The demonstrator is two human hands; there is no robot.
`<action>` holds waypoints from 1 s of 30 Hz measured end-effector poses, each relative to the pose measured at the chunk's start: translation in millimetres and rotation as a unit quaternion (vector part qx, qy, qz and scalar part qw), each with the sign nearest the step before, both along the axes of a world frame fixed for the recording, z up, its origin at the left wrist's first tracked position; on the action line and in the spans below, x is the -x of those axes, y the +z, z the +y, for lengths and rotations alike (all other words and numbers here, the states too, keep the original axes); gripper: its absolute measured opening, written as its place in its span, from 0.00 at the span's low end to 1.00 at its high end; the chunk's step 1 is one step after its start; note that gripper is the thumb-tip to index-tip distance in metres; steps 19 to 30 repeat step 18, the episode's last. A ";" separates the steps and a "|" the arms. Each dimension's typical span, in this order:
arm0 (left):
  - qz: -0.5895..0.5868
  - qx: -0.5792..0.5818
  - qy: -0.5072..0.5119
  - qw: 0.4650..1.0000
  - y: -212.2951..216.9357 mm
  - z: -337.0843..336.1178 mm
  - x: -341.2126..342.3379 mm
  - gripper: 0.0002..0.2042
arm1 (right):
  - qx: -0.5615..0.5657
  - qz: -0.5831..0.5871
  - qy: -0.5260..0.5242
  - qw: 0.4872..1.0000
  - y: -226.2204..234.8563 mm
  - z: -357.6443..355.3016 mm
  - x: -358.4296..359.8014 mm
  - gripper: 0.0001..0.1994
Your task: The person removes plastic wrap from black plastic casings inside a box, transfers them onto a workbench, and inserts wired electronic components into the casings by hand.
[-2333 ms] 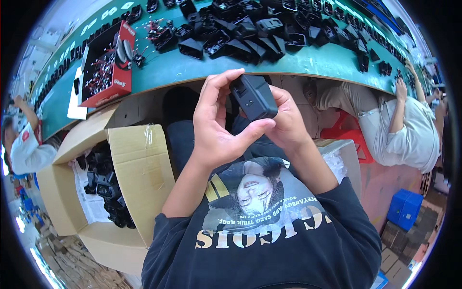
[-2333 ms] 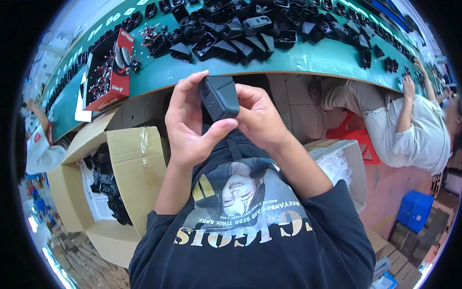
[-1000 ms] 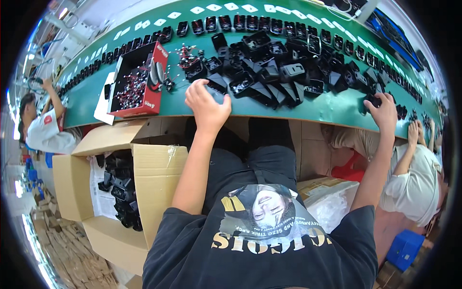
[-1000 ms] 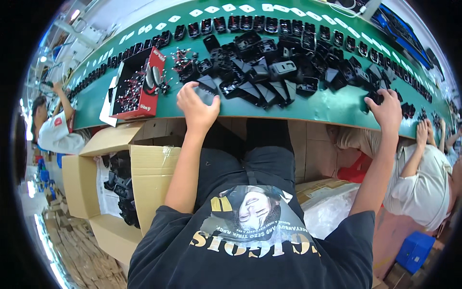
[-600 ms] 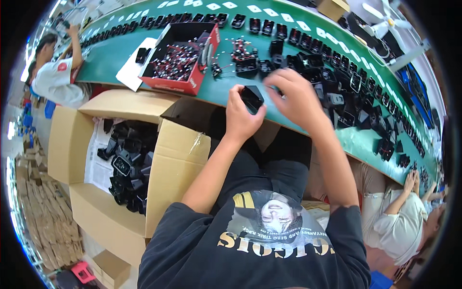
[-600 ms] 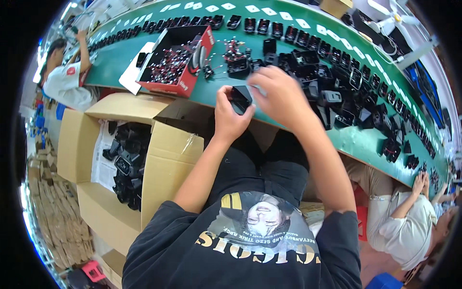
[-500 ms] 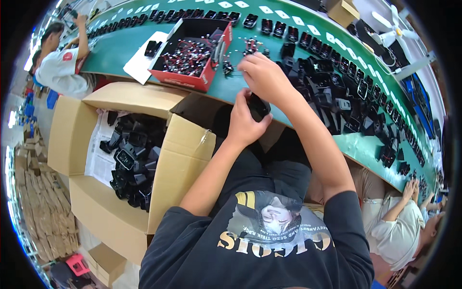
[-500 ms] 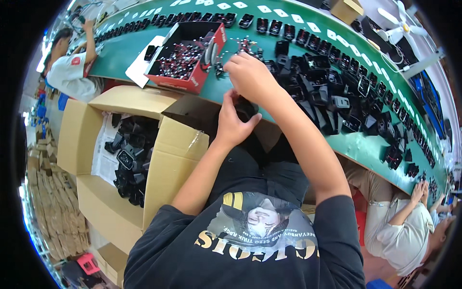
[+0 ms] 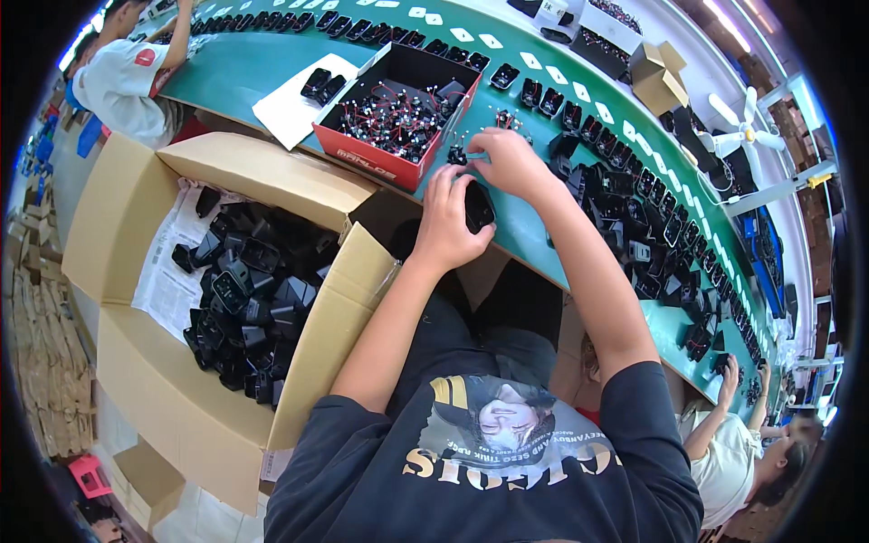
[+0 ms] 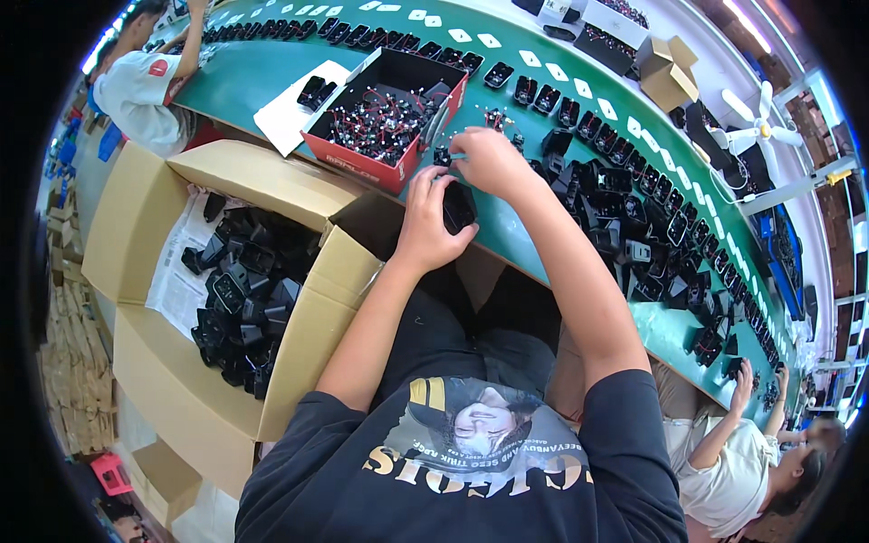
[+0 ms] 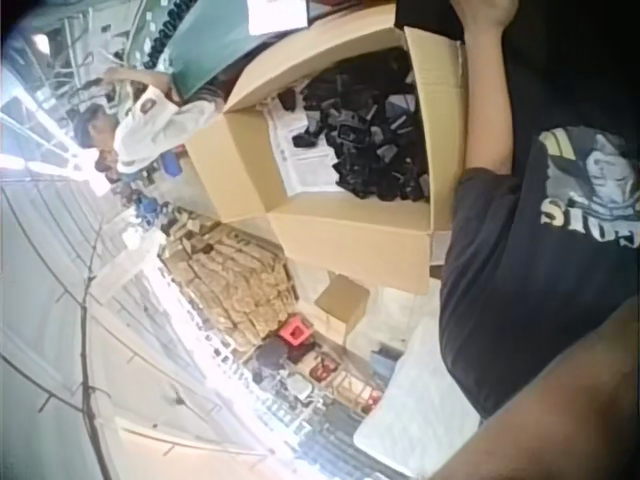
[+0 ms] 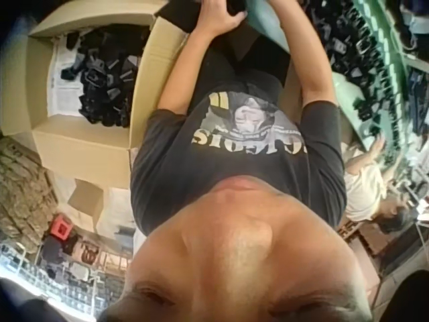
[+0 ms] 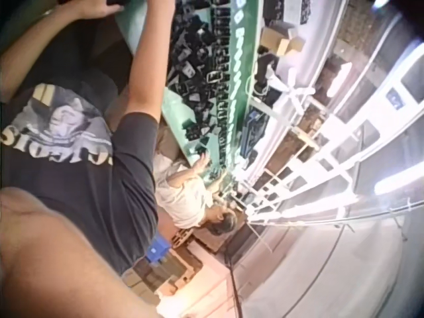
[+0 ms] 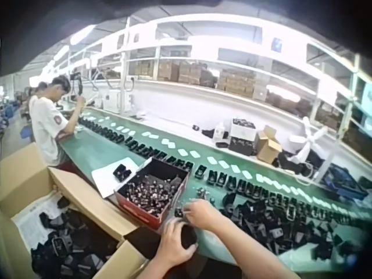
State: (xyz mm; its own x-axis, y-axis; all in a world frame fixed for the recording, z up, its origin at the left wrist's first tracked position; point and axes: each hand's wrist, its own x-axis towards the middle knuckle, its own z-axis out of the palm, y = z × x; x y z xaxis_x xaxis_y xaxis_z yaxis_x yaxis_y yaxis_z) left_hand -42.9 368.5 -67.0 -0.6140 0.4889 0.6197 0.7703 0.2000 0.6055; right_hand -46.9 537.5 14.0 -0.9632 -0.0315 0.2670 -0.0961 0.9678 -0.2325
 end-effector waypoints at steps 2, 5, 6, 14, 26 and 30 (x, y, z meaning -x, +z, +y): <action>-0.037 -0.001 -0.022 0.999 -3.9 2.5 -0.4 0.33 | 0.018 -0.008 0.008 1.000 -4.2 -0.5 0.5 0.04; -0.077 0.000 -0.046 0.996 -7.8 5.6 -0.8 0.32 | 0.038 -0.020 0.013 0.999 -8.5 -1.0 1.4 0.04; -0.062 0.016 -0.029 0.998 -7.1 6.1 -0.9 0.33 | 0.080 -0.016 0.004 0.997 -8.1 -1.6 1.0 0.04; -0.075 0.092 0.004 0.993 -12.8 10.1 1.8 0.33 | 0.339 0.007 -0.041 0.940 -4.2 -2.3 -9.6 0.12; -0.197 -0.024 -0.052 0.979 -5.3 4.9 2.2 0.34 | 0.297 -0.024 -0.070 0.952 -1.0 1.2 -20.4 0.13; -0.197 -0.024 -0.052 0.979 -5.3 4.9 2.2 0.34 | 0.297 -0.024 -0.070 0.952 -1.0 1.2 -20.4 0.13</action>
